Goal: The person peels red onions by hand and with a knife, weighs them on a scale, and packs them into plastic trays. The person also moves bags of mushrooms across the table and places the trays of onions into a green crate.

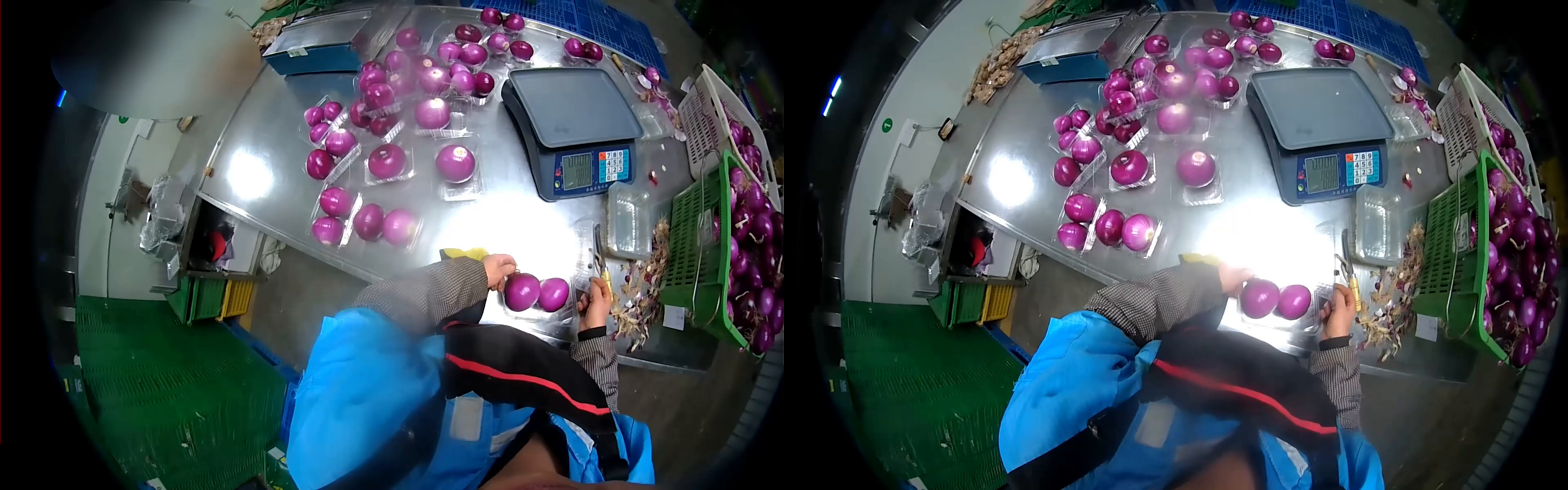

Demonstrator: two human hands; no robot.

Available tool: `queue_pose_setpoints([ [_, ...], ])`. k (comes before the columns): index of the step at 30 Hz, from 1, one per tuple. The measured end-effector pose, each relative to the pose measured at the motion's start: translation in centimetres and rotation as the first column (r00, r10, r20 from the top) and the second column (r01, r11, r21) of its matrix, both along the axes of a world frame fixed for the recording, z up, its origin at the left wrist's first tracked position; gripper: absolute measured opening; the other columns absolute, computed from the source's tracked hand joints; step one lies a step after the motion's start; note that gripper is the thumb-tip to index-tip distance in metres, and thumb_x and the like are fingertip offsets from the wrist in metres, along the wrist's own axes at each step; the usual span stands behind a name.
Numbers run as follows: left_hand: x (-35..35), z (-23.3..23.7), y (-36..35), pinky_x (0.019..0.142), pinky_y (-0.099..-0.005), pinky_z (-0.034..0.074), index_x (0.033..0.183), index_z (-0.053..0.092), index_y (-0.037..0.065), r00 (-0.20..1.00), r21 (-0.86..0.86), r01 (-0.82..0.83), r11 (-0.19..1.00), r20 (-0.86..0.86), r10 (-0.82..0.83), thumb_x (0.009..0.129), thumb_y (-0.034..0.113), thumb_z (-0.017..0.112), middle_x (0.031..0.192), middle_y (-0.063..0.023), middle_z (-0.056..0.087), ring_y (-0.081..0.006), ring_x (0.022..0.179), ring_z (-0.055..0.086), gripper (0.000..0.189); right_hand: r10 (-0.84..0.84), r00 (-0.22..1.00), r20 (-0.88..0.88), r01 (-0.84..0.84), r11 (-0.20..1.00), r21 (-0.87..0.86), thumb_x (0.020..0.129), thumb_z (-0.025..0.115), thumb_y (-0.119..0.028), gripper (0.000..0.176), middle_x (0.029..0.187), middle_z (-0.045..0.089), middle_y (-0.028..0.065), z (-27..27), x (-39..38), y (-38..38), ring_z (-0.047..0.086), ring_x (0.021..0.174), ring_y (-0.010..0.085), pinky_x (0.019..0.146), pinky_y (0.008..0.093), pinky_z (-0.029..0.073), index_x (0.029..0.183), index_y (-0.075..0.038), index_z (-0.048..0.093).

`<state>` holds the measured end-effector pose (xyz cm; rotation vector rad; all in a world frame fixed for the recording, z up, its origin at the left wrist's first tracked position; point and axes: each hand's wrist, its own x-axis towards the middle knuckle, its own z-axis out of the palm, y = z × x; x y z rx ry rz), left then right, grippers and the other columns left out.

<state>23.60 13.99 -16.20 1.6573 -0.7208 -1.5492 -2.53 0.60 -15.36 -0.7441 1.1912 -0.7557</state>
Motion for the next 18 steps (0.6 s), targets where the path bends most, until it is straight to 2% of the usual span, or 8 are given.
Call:
queue_pose_setpoints([
  [4,2.9,1.2,0.7,0.04,-0.0256,0.045,0.104,0.061,-0.001,0.982,-0.075,-0.169,0.983,-0.101,0.161,0.096,0.014,0.046,0.074,-0.0098,0.065,-0.0139,0.047,0.058,0.023,-0.12,0.992,0.025,0.123,0.979,-0.164,0.096,0.053,-0.014,0.011,0.067,0.04,-0.0041,3.3,1.2,-0.8,0.035,0.051,0.006,0.044,0.0229,0.033,0.105,-0.009,0.057],
  [7,7.8,1.9,1.9,0.042,-0.0254,0.045,0.106,0.062,0.001,0.904,-0.19,-0.423,0.886,-0.152,0.399,0.096,0.018,0.047,0.077,-0.0091,0.065,-0.013,0.049,0.058,0.024,-0.055,0.998,0.023,0.059,0.971,-0.231,0.097,0.051,-0.013,0.012,0.068,0.041,-0.0036,3.7,2.6,-1.3,0.035,0.052,0.0059,0.045,0.0226,0.032,0.106,-0.008,0.056],
  [10,14.2,7.0,4.6,0.048,-0.0259,0.046,0.108,0.062,0.004,0.698,-0.266,-0.708,0.654,-0.126,0.705,0.097,0.022,0.049,0.076,-0.0063,0.064,-0.012,0.055,0.058,0.025,0.067,0.997,-0.041,-0.074,0.976,-0.205,0.097,0.05,-0.013,0.011,0.068,0.041,-0.0036,3.8,5.4,-0.5,0.036,0.052,0.0057,0.044,0.0224,0.032,0.105,-0.008,0.056],
  [13,23.0,8.0,8.9,0.051,-0.0293,0.048,0.105,0.061,0.004,0.448,-0.425,-0.788,0.446,0.102,0.888,0.098,0.026,0.049,0.08,-0.0054,0.063,-0.0139,0.059,0.059,0.026,0.219,0.969,-0.111,-0.238,0.949,-0.208,0.097,0.05,-0.013,0.011,0.067,0.042,-0.0042,3.4,8.6,1.0,0.037,0.051,0.0054,0.043,0.0222,0.033,0.103,-0.008,0.057],
  [14,26.8,6.6,10.9,0.05,-0.0294,0.048,0.105,0.06,0.004,0.378,-0.513,-0.781,0.357,0.068,0.923,0.098,0.027,0.05,0.08,-0.0062,0.062,-0.0146,0.058,0.06,0.026,0.269,0.954,-0.13,-0.291,0.936,-0.199,0.097,0.05,-0.013,0.011,0.067,0.043,-0.0045,3.1,9.4,1.5,0.037,0.051,0.0053,0.043,0.0221,0.033,0.103,-0.008,0.058],
  [16,31.9,7.1,14.2,0.049,-0.0287,0.05,0.106,0.056,0.003,0.12,-0.515,-0.85,0.112,0.017,0.993,0.1,0.028,0.05,0.081,-0.0081,0.061,-0.0158,0.057,0.062,0.027,0.367,0.914,-0.171,-0.397,0.896,-0.199,0.097,0.05,-0.012,0.01,0.068,0.045,-0.0044,3.1,10.9,2.2,0.039,0.056,0.0039,0.046,0.0224,0.035,0.102,-0.007,0.058],
  [17,35.7,5.0,17.0,0.05,-0.0284,0.051,0.108,0.056,0.002,0.076,-0.567,-0.814,0.128,0.114,0.991,0.101,0.026,0.049,0.08,-0.0093,0.062,-0.0171,0.059,0.063,0.026,0.387,0.893,-0.229,-0.442,0.848,-0.292,0.097,0.05,-0.013,0.01,0.067,0.044,-0.0037,1.1,11.2,1.8,0.039,0.054,0.0044,0.044,0.0231,0.034,0.102,-0.008,0.057],
  [18,39.1,5.5,20.1,0.067,-0.0362,0.051,0.114,0.059,0.007,0.19,-0.335,-0.745,0.576,0.722,0.666,0.091,0.035,0.059,0.093,-0.0126,0.065,-0.0256,0.078,0.064,0.036,0.38,0.877,-0.294,-0.472,0.798,-0.375,0.098,0.05,-0.014,0.01,0.066,0.044,-0.0031,-1.6,11.1,1.2,0.038,0.051,0.005,0.043,0.0239,0.034,0.102,-0.009,0.057],
])
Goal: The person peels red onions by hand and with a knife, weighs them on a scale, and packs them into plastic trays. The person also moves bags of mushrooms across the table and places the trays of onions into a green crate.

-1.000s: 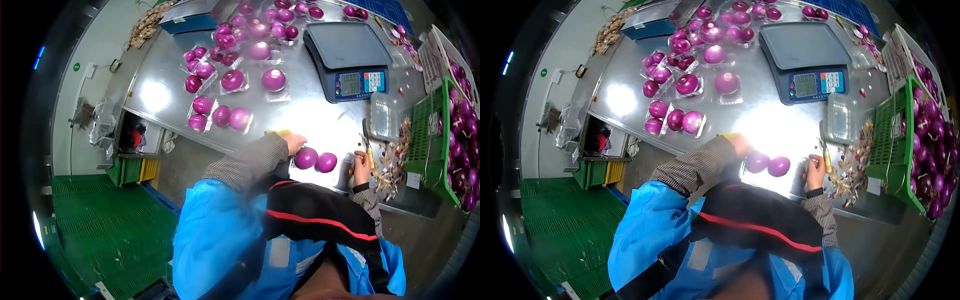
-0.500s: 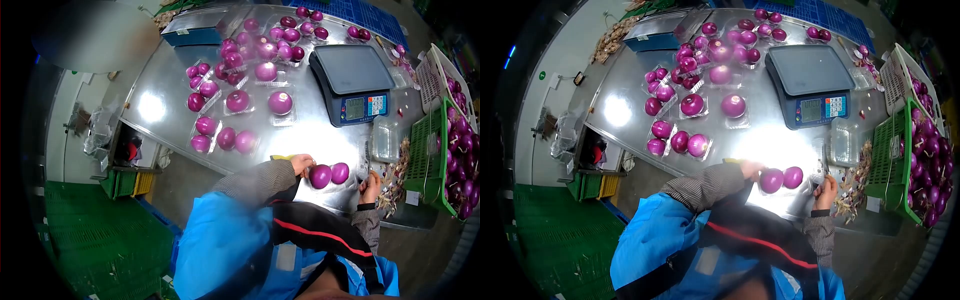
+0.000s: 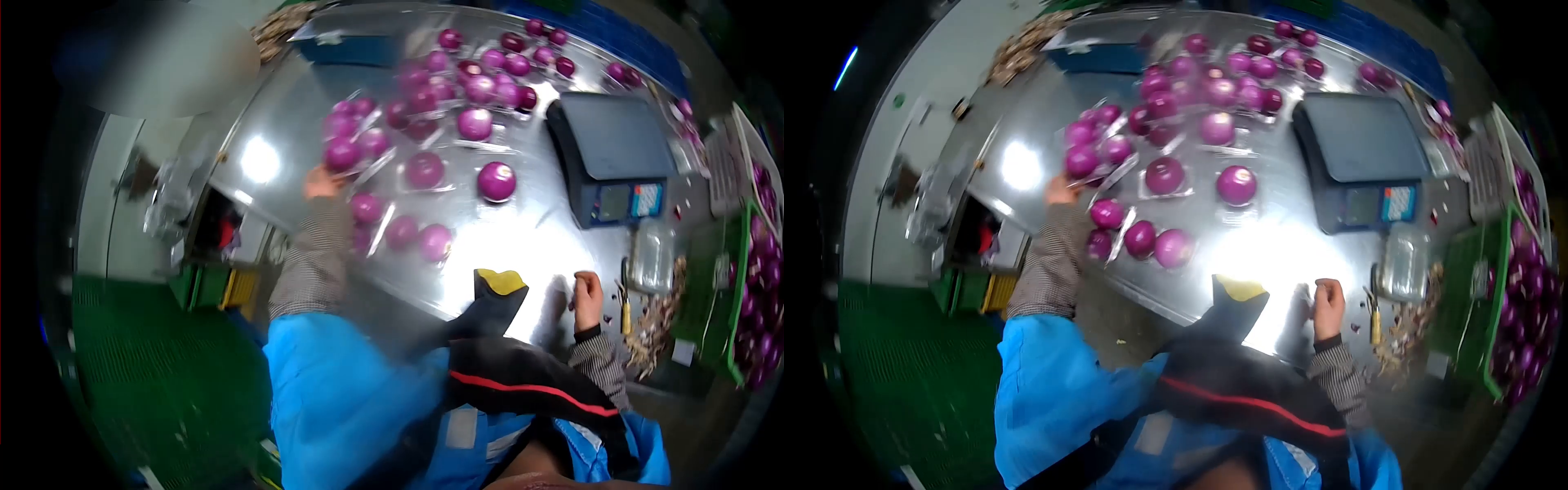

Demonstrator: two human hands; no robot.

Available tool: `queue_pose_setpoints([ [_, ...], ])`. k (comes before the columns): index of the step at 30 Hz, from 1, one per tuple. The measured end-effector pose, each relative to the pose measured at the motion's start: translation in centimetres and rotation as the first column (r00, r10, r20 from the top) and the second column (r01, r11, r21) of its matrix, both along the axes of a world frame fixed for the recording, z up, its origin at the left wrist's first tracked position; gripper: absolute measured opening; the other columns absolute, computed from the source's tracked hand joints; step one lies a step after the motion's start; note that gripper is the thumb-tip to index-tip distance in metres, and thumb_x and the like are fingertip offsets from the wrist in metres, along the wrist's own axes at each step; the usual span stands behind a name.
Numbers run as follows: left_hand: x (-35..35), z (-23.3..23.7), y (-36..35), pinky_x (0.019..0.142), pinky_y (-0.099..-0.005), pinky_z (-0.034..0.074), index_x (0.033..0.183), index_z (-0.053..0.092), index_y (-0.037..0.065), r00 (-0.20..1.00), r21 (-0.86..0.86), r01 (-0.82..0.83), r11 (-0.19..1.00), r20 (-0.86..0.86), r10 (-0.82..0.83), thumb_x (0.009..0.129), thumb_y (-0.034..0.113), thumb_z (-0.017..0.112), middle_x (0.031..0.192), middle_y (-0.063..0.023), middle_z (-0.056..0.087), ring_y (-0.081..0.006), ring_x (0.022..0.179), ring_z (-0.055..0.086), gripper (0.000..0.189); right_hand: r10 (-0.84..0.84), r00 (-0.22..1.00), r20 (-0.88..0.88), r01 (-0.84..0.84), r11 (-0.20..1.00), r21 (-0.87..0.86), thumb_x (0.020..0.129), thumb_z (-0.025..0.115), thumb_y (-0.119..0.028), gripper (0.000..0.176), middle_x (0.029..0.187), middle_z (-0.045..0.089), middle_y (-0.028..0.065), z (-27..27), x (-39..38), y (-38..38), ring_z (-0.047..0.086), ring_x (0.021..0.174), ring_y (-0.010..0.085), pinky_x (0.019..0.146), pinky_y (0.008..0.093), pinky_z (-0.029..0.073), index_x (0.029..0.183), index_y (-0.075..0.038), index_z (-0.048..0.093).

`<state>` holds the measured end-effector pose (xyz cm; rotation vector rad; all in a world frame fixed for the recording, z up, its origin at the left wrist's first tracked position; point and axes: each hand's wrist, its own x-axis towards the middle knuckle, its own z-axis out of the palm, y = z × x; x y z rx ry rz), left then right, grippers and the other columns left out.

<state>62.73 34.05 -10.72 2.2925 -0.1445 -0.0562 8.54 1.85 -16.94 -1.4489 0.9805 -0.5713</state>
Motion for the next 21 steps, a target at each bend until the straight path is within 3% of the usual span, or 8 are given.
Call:
queue_pose_setpoints([
  [1,3.5,0.5,3.0,0.085,-0.0439,0.051,0.12,0.063,0.011,0.981,0.627,0.092,0.773,0.079,-0.18,0.082,0.043,0.07,0.106,-0.016,0.068,-0.0342,0.097,0.066,0.05,0.003,0.999,-0.037,-0.006,0.996,-0.091,0.097,0.05,-0.013,0.01,0.067,0.046,-0.0022,-0.6,0.3,0.0,0.039,0.053,0.005,0.044,0.024,0.034,0.102,-0.008,0.057],
  [3,6.6,1.2,5.6,0.089,-0.0425,0.049,0.125,0.063,0.021,0.999,0.709,0.055,0.703,-0.038,-0.039,0.081,0.062,0.061,0.105,-0.0114,0.071,-0.0304,0.104,0.064,0.06,-0.02,0.999,-0.049,0.005,0.958,-0.288,0.096,0.052,-0.012,0.011,0.069,0.049,-0.0011,-1.1,1.3,-0.3,0.041,0.055,0.0058,0.046,0.0247,0.035,0.103,-0.006,0.056],
  [4,7.6,0.8,6.9,0.09,-0.0408,0.049,0.129,0.061,0.015,0.986,0.669,0.044,0.742,-0.15,0.076,0.087,0.054,0.061,0.115,-0.0138,0.067,-0.0304,0.107,0.063,0.057,-0.028,0.999,-0.03,0.014,0.919,-0.393,0.095,0.052,-0.012,0.012,0.069,0.05,-0.0008,-1.2,1.7,-0.5,0.042,0.055,0.0065,0.048,0.0253,0.036,0.104,-0.005,0.056],
  [6,10.0,-0.5,7.7,0.09,-0.0407,0.049,0.129,0.06,0.014,0.983,0.651,0.047,0.758,-0.166,0.082,0.087,0.054,0.061,0.116,-0.0142,0.066,-0.0303,0.107,0.062,0.057,-0.017,0.974,-0.226,-0.024,0.984,-0.175,0.092,0.056,-0.016,0.024,0.064,0.053,0.0039,2.0,2.2,-0.4,0.051,0.057,0.0146,0.056,0.0303,0.043,0.113,-0.006,0.054],
  [11,10.0,-1.6,9.1,0.09,-0.0406,0.049,0.129,0.058,0.011,0.978,0.633,-0.05,0.772,-0.124,0.165,0.088,0.051,0.06,0.119,-0.0153,0.064,-0.03,0.109,0.061,0.058,-0.075,0.848,-0.525,-0.22,0.851,-0.477,0.091,0.058,-0.031,0.048,0.087,0.066,0.0138,5.4,0.1,0.1,0.064,0.077,0.0331,0.071,0.0419,0.05,0.132,-0.012,0.042],
  [14,8.5,-2.0,9.7,0.09,-0.0405,0.049,0.13,0.057,0.009,0.966,0.581,-0.171,0.795,-0.059,0.251,0.088,0.05,0.06,0.12,-0.016,0.063,-0.0298,0.109,0.061,0.058,-0.228,0.728,-0.647,-0.227,0.81,-0.541,0.089,0.06,-0.029,0.045,0.101,0.062,0.0153,5.1,-3.6,-2.4,0.063,0.088,0.032,0.074,0.0433,0.05,0.127,-0.009,0.047],
  [17,6.2,-2.5,9.2,0.09,-0.0404,0.049,0.13,0.056,0.007,0.934,0.437,-0.346,0.83,0.076,0.349,0.089,0.048,0.06,0.122,-0.0166,0.062,-0.0296,0.11,0.06,0.059,-0.399,0.537,-0.743,-0.3,0.733,-0.611,0.083,0.063,-0.024,0.026,0.089,0.058,0.0144,4.5,-7.9,-5.0,0.061,0.088,0.0309,0.074,0.0425,0.05,0.1,-0.005,0.056],
  [21,2.0,-2.6,3.8,0.091,-0.0403,0.049,0.131,0.055,0.004,0.873,-0.079,-0.363,0.928,0.319,0.369,0.09,0.047,0.06,0.124,-0.0174,0.06,-0.0293,0.111,0.059,0.059,-0.375,0.363,-0.853,-0.381,0.776,-0.503,0.083,0.059,-0.018,0.016,0.089,0.06,0.0128,3.8,-12.5,-6.4,0.061,0.089,0.0296,0.078,0.0415,0.05,0.092,-0.005,0.062],
])
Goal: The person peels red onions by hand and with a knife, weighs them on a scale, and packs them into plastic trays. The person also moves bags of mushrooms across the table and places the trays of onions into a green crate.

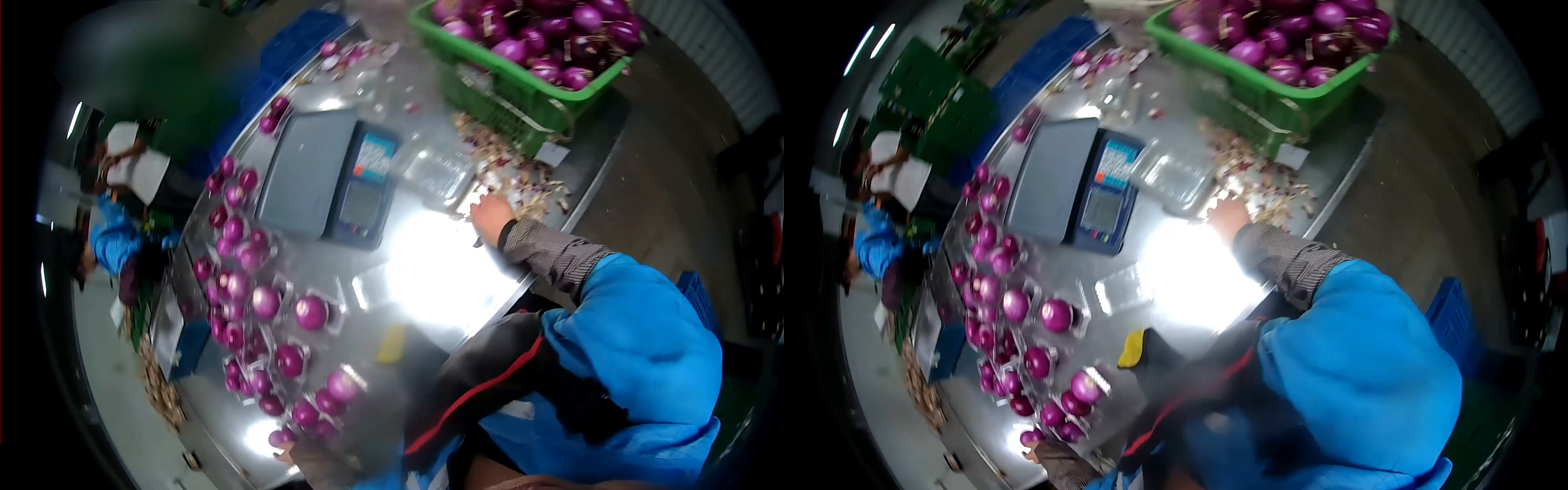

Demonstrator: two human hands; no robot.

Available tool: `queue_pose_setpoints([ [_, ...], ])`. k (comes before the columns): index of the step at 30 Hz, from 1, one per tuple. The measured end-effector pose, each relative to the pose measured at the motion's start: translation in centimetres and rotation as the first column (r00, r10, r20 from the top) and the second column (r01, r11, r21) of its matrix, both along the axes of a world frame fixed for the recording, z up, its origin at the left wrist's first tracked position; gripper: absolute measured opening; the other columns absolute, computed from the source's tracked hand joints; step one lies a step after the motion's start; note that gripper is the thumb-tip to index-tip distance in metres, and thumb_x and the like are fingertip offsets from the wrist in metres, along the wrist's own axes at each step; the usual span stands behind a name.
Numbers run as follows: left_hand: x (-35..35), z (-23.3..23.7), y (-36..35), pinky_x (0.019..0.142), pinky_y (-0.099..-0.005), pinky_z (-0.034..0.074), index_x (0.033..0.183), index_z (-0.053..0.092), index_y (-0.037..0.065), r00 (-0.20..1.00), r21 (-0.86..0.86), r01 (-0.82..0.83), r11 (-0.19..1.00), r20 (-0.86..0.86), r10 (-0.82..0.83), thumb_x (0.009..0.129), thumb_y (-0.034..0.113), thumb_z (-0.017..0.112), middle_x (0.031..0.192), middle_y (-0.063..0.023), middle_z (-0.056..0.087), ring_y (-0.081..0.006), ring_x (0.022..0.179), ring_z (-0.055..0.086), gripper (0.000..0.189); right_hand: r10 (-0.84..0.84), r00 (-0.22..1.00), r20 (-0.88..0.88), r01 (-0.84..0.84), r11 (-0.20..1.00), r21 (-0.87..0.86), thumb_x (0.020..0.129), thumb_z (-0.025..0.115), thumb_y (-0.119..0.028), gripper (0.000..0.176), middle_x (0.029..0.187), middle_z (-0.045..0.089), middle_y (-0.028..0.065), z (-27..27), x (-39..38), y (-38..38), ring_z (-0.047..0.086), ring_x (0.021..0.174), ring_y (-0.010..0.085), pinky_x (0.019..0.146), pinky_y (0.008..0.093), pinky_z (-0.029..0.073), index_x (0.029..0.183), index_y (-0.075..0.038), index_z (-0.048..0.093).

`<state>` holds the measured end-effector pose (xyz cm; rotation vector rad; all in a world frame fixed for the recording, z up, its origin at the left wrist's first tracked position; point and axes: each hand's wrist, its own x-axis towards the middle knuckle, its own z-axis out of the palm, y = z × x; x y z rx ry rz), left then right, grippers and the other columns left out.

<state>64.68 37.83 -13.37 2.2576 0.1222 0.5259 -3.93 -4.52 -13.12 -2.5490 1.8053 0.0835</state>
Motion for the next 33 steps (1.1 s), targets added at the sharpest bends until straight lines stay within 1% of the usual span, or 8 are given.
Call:
queue_pose_setpoints([
  [4,-8.1,5.2,-15.5,0.097,-0.0383,0.046,0.135,0.048,0.002,0.754,-0.297,0.65,0.7,0.133,-0.643,0.094,0.036,0.057,0.134,-0.0178,0.05,-0.0287,0.115,0.054,0.054,0.104,0.99,0.093,-0.098,0.993,-0.072,0.084,0.06,-0.02,0.017,0.091,0.062,0.0123,-3.7,-2.2,-0.1,0.066,0.087,0.0267,0.071,0.0383,0.053,0.094,-0.006,0.062],
  [5,-12.8,8.5,-20.4,0.1,-0.0376,0.044,0.133,0.05,0.0,0.672,-0.029,0.738,0.675,0.124,-0.73,0.097,0.028,0.054,0.13,-0.0176,0.053,-0.0269,0.116,0.054,0.045,0.088,0.989,0.121,-0.086,0.996,-0.023,0.084,0.06,-0.02,0.017,0.091,0.062,0.012,-2.5,-2.1,0.2,0.066,0.086,0.0268,0.071,0.0386,0.052,0.093,-0.006,0.061],
  [7,-21.4,12.3,-30.1,0.096,-0.0335,0.045,0.13,0.053,0.002,0.303,-0.365,0.896,0.253,0.084,-0.949,0.101,0.021,0.05,0.123,-0.0134,0.058,-0.0214,0.111,0.057,0.035,0.135,0.94,0.315,-0.133,0.991,-0.03,0.077,0.07,-0.024,0.026,0.088,0.061,0.0122,-1.0,-2.9,0.7,0.063,0.086,0.0279,0.075,0.04,0.05,0.09,-0.005,0.059],
  [12,-44.7,19.9,-46.7,0.09,-0.0305,0.05,0.124,0.056,-0.002,-0.343,-0.298,0.887,-0.353,0.087,-0.935,0.097,0.006,0.055,0.109,-0.0113,0.065,-0.0199,0.099,0.064,0.028,0.065,0.843,0.534,-0.063,0.998,-0.023,0.083,0.058,-0.014,0.014,0.076,0.059,0.0145,3.0,-6.5,2.8,0.062,0.076,0.0336,0.068,0.045,0.048,0.091,-0.004,0.051],
  [17,-62.0,22.7,-58.7,0.091,-0.029,0.049,0.123,0.057,-0.003,-0.681,-0.094,0.714,-0.694,0.133,-0.72,0.092,0.007,0.063,0.11,-0.0103,0.066,-0.0183,0.103,0.063,0.033,-0.161,0.634,0.757,-0.019,0.975,0.223,0.093,0.053,-0.026,0.022,0.084,0.064,0.0168,5.9,-13.7,5.6,0.065,0.08,0.0357,0.071,0.0473,0.049,0.106,-0.008,0.053],
  [25,-78.8,27.5,-75.3,0.105,-0.0422,0.04,0.136,0.046,0.002,-0.824,0.543,0.567,-0.619,0.391,-0.411,0.073,0.016,0.08,0.13,-0.0198,0.054,-0.0358,0.121,0.052,0.072,-0.348,0.241,0.906,-0.113,0.917,0.382,0.093,0.055,-0.03,0.035,0.084,0.067,0.0111,3.1,-21.6,7.5,0.066,0.08,0.0279,0.07,0.0379,0.051,0.125,-0.015,0.053],
  [27,-82.2,30.0,-79.2,0.102,-0.0461,0.041,0.135,0.048,0.003,-0.89,0.726,0.452,-0.518,0.33,-0.313,0.068,0.017,0.081,0.128,-0.0206,0.056,-0.0407,0.117,0.054,0.076,-0.305,0.405,0.862,0.043,0.948,0.315,0.091,0.057,-0.026,0.037,0.081,0.064,0.0105,4.0,-23.4,7.5,0.065,0.077,0.0274,0.069,0.0383,0.051,0.124,-0.012,0.05],
  [33,-86.0,30.2,-87.8,0.107,-0.0485,0.036,0.15,0.029,0.013,-0.838,0.679,0.502,-0.536,0.23,-0.494,0.06,0.005,0.07,0.135,-0.0263,0.044,-0.045,0.124,0.044,0.1,-0.351,0.288,0.891,0.17,0.934,0.313,0.086,0.055,-0.015,0.034,0.078,0.057,0.0117,2.2,-26.2,8.0,0.059,0.07,0.0269,0.064,0.0404,0.047,0.119,-0.008,0.047],
])
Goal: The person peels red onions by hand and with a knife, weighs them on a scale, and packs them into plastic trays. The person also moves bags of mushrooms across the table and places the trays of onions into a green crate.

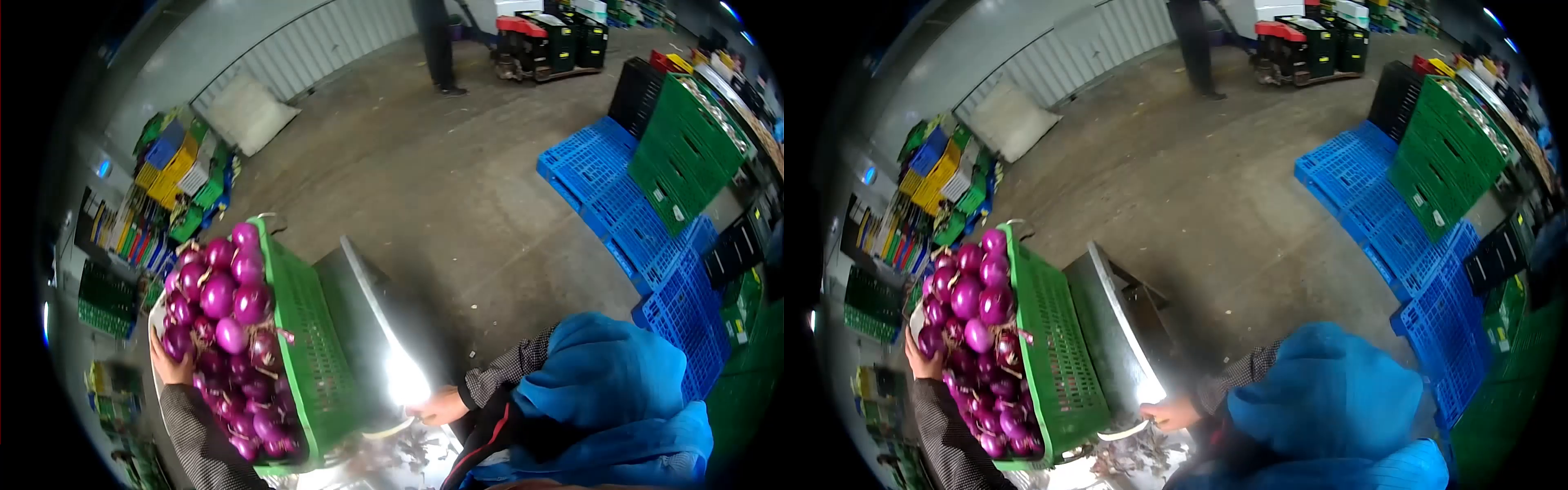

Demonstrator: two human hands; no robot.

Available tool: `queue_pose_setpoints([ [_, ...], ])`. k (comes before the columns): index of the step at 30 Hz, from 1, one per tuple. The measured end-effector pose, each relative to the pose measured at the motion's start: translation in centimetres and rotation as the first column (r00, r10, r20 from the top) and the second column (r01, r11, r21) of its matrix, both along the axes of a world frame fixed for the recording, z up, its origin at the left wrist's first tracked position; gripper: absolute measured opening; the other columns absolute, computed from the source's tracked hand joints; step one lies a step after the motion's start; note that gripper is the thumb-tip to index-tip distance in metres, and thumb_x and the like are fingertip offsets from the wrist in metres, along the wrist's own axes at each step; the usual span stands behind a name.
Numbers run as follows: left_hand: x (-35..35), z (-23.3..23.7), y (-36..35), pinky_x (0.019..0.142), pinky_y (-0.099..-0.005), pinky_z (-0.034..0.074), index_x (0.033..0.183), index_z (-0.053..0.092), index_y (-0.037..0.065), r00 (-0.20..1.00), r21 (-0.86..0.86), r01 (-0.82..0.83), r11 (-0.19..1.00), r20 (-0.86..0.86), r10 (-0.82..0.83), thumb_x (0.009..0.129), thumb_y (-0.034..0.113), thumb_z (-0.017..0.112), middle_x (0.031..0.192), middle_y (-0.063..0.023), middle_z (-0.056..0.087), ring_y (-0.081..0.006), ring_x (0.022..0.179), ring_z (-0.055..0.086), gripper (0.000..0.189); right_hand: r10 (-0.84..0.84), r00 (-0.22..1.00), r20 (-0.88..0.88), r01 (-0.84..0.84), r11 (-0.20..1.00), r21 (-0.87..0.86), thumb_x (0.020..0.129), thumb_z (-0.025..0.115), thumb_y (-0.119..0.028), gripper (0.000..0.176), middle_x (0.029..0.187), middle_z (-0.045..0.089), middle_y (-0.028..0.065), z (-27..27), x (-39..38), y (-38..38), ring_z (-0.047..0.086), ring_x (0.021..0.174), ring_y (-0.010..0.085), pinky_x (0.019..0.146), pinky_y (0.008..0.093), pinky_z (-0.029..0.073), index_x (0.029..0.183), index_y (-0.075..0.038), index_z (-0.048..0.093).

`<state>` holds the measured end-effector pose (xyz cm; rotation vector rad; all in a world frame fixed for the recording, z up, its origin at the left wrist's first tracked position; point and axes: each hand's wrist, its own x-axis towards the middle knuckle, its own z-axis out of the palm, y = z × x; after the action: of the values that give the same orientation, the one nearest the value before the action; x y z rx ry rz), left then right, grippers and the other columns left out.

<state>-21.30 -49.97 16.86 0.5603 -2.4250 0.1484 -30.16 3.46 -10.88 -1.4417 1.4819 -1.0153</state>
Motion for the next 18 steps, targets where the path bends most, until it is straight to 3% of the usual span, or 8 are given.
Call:
queue_pose_setpoints([
  [1,-0.5,0.3,-0.6,0.105,-0.0491,0.038,0.15,0.028,0.015,0.998,0.146,0.0,0.989,0.067,-0.01,0.06,0.008,0.071,0.132,-0.0257,0.047,-0.045,0.122,0.046,0.1,-0.019,1.0,0.006,0.019,0.999,-0.047,0.086,0.056,-0.014,0.034,0.077,0.057,0.0117,-1.3,0.2,-0.1,0.059,0.07,0.0266,0.064,0.0401,0.047,0.118,-0.007,0.048],
  [4,-0.9,-0.3,-2.3,0.101,-0.0502,0.041,0.149,0.03,0.017,0.971,0.106,-0.123,0.987,0.22,0.098,0.059,0.016,0.073,0.123,-0.0235,0.051,-0.044,0.114,0.051,0.1,-0.043,0.998,0.046,0.046,0.996,-0.073,0.086,0.056,-0.011,0.032,0.077,0.056,0.0112,-1.9,-0.2,0.1,0.058,0.069,0.024,0.061,0.0382,0.045,0.117,-0.006,0.048],
  [7,-1.7,-0.9,-2.3,0.099,-0.0504,0.042,0.145,0.035,0.013,0.972,-0.082,-0.128,0.988,0.185,0.141,0.057,0.021,0.075,0.119,-0.022,0.053,-0.0423,0.111,0.052,0.096,-0.098,0.994,0.045,0.101,0.992,-0.079,0.088,0.056,-0.012,0.029,0.076,0.052,0.0089,-1.8,0.0,0.6,0.055,0.066,0.021,0.059,0.036,0.043,0.114,-0.009,0.046],
  [10,-0.9,-0.1,-0.3,0.101,-0.0475,0.043,0.14,0.04,0.011,0.978,-0.023,-0.147,0.989,0.146,0.149,0.059,0.02,0.076,0.122,-0.0223,0.052,-0.0409,0.114,0.052,0.089,-0.168,0.986,-0.005,0.167,0.982,-0.083,0.088,0.056,-0.012,0.022,0.078,0.054,0.0077,-2.0,0.0,0.8,0.056,0.069,0.0206,0.059,0.0355,0.044,0.11,-0.009,0.051],
  [12,0.2,-0.4,-0.5,0.102,-0.0454,0.043,0.139,0.041,0.01,0.979,0.017,-0.199,0.98,0.055,0.198,0.061,0.022,0.077,0.126,-0.023,0.051,-0.0392,0.117,0.052,0.086,-0.091,0.995,0.03,0.092,0.996,-0.021,0.088,0.057,-0.014,0.02,0.08,0.057,0.0071,-2.0,-0.6,0.6,0.058,0.07,0.0207,0.06,0.0357,0.044,0.107,-0.009,0.055],
  [14,1.9,-1.2,-1.6,0.103,-0.0429,0.043,0.139,0.041,0.01,0.967,0.109,-0.209,0.972,-0.123,0.222,0.064,0.025,0.078,0.13,-0.0221,0.05,-0.0358,0.119,0.052,0.085,-0.21,0.978,-0.006,0.206,0.961,-0.185,0.089,0.058,-0.017,0.02,0.083,0.061,0.0067,-2.5,0.1,0.7,0.058,0.07,0.0206,0.06,0.0356,0.044,0.106,-0.008,0.058],
  [15,2.5,-0.2,1.0,0.102,-0.04,0.044,0.14,0.04,0.009,0.948,0.347,-0.153,0.925,-0.214,0.237,0.067,0.03,0.081,0.132,-0.0196,0.05,-0.0305,0.12,0.052,0.086,-0.254,0.967,-0.014,0.242,0.934,-0.264,0.089,0.058,-0.018,0.02,0.084,0.062,0.0065,-2.4,0.6,0.8,0.058,0.07,0.0205,0.06,0.0356,0.044,0.106,-0.007,0.059],
  [18,8.2,-1.0,1.8,0.098,-0.0421,0.048,0.139,0.042,0.006,0.808,0.598,0.175,0.782,-0.541,0.233,0.08,0.041,0.077,0.131,-0.0182,0.051,-0.0299,0.116,0.054,0.077,-0.119,0.987,-0.107,0.087,0.96,-0.266,0.09,0.063,-0.025,0.031,0.091,0.065,0.0149,-1.2,0.2,1.0,0.064,0.08,0.0277,0.071,0.0377,0.05,0.11,-0.002,0.059],
])
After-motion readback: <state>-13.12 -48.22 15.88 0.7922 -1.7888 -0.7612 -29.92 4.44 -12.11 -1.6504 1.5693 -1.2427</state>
